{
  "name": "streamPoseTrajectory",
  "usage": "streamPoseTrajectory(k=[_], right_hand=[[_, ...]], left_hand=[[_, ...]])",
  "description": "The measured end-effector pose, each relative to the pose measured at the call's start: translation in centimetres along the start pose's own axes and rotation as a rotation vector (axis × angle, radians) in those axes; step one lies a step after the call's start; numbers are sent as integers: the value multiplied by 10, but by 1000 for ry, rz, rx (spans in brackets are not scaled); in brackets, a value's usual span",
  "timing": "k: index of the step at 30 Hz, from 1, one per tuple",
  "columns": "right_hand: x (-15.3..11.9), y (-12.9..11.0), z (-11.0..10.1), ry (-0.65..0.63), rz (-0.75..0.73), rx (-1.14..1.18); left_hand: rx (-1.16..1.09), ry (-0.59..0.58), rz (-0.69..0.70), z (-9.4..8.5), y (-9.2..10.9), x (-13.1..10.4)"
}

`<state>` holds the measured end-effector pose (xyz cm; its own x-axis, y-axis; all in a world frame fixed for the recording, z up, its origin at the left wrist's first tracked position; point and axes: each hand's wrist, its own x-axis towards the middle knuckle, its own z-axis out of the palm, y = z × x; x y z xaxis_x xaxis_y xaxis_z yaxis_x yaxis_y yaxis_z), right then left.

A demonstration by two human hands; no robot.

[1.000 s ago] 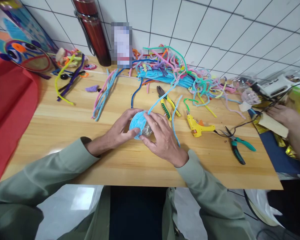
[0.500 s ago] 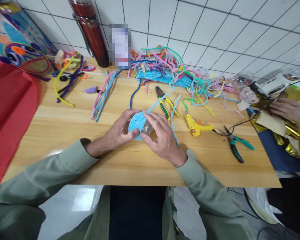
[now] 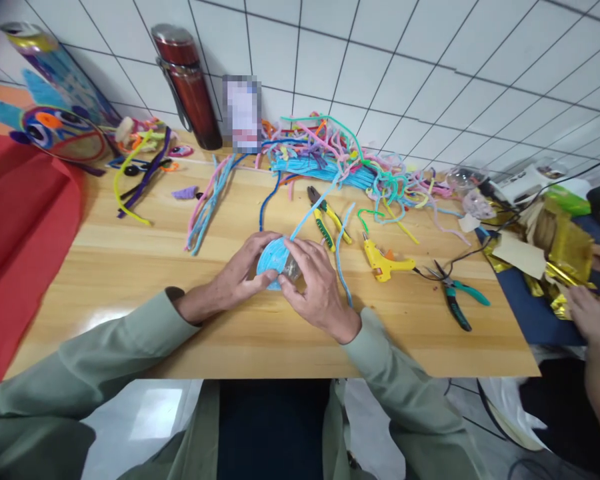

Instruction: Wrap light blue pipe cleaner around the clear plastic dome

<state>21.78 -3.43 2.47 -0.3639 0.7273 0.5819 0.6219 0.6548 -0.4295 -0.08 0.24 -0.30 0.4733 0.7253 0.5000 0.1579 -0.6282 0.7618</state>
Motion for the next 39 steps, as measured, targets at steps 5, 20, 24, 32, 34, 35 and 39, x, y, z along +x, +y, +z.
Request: streamPoseTrajectory(k=[5,20,24,32,34,35,39], right_hand=[[-1,4,0,-40,-31,28],[8,81,-51,-10,479,-93],[7,66,-57,-75,470,-82],[-35,72,-125,-18,641,-369],[-65,94,-160,23,747,-538],[-82,107,-177,33,794,-624],[-135,154,-225,-14,855,-711]], left_hand=[[-22,25,-22,1,0,-1],[-260,194,-322,-1,5,-8],[-381,190,-371,-4,8,-5],[-408,127,-384,-4,8,-6],[-403,110,-383,-4,8,-6],[-403,104,-382,-5,8,-6],[-415,92,-381,-4,9,-5]])
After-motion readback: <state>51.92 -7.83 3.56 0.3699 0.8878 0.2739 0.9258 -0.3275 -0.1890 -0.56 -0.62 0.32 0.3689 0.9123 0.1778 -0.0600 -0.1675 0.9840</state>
